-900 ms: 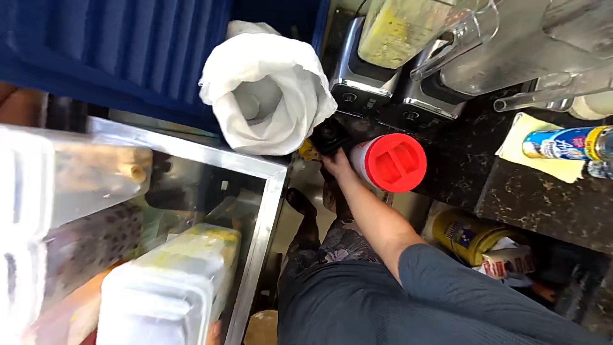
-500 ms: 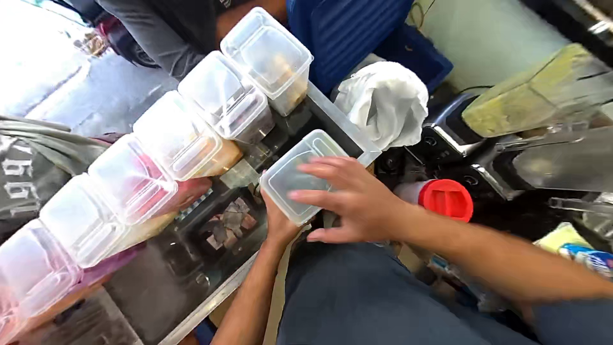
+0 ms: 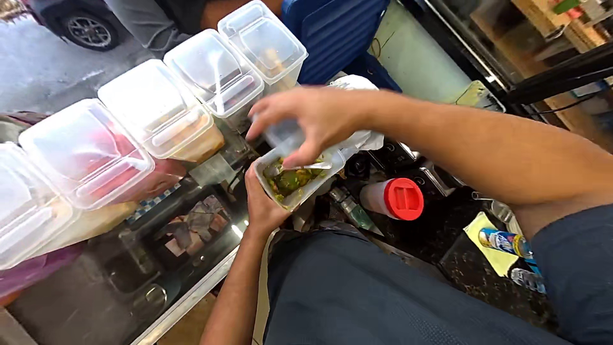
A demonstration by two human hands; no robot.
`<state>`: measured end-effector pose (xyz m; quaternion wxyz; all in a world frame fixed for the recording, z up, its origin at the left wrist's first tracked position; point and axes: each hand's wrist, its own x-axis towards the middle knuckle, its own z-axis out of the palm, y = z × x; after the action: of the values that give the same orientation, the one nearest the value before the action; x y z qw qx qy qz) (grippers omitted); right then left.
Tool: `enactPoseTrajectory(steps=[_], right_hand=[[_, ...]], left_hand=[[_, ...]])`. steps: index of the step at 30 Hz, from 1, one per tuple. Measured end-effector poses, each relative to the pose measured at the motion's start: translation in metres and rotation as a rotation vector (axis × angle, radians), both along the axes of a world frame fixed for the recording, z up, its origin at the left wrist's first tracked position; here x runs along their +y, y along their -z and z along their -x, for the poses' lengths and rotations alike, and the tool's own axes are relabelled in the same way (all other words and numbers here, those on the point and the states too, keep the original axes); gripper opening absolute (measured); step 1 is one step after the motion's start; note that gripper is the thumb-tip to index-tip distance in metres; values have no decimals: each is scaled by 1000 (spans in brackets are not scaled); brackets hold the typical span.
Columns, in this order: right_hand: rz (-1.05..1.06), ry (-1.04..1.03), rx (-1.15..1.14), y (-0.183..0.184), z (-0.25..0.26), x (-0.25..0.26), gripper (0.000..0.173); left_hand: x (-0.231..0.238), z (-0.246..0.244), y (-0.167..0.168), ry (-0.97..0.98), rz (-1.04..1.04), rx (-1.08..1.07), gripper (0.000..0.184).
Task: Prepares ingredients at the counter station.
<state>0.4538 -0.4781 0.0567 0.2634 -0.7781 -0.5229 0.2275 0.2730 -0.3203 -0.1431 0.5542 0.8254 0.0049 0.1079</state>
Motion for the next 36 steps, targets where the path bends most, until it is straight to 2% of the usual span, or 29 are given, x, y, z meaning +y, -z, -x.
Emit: enactPoseTrajectory(steps=[2, 3, 5, 8, 10, 11, 12, 14, 15, 16, 18, 21, 23, 26, 29, 31, 34, 36], right_hand=[[72, 173, -63, 3, -27, -32, 62], [120, 262, -94, 22, -35, -50, 68], [176, 370, -116, 85, -33, -69, 81], [168, 356, -199, 176, -3, -59, 90], [104, 372, -242, 196, 14, -55, 91], [45, 441, -240, 185, 24, -58, 85], [-44, 564, -229, 162, 38, -63, 72], [-230, 791, -255, 94, 74, -71, 36], [-261, 805, -276, 66, 96, -72, 25], [-223, 761, -293, 48, 117, -71, 21], [48, 635, -307, 34, 137, -66, 23], [405, 673, -165, 26, 122, -74, 14], [500, 750, -48, 16, 108, -100, 13], [502, 800, 27, 7, 96, -158, 17], [292, 842, 63, -1, 100, -231, 19], [-55, 985, 29, 3, 103, -286, 18], [-563, 1183, 355, 7, 87, -374, 16], [-824, 1237, 496, 14, 73, -428, 17]], left_hand=[[17, 21, -6, -79, -16, -76, 129], [27, 34, -11, -121, -29, -104, 129], [47, 59, -22, -193, -75, -147, 124], [67, 82, -40, -229, -192, -204, 113], [71, 86, -54, -217, -279, -235, 108], [71, 86, -61, -204, -329, -254, 106], [70, 82, -67, -194, -376, -280, 103], [61, 67, -72, -176, -445, -341, 100], [54, 58, -73, -148, -462, -371, 100], [46, 47, -74, -105, -470, -399, 99], [26, 20, -76, 4, -475, -456, 99], [-15, -16, -86, 162, -477, -517, 93], [-50, -38, -93, 266, -467, -560, 89], [-102, -67, -99, 365, -487, -604, 89], [-154, -97, -107, 437, -497, -572, 94], [-194, -120, -118, 505, -475, -499, 105], [-261, -162, -137, 641, -462, -415, 118], [-307, -189, -148, 726, -469, -363, 126]])
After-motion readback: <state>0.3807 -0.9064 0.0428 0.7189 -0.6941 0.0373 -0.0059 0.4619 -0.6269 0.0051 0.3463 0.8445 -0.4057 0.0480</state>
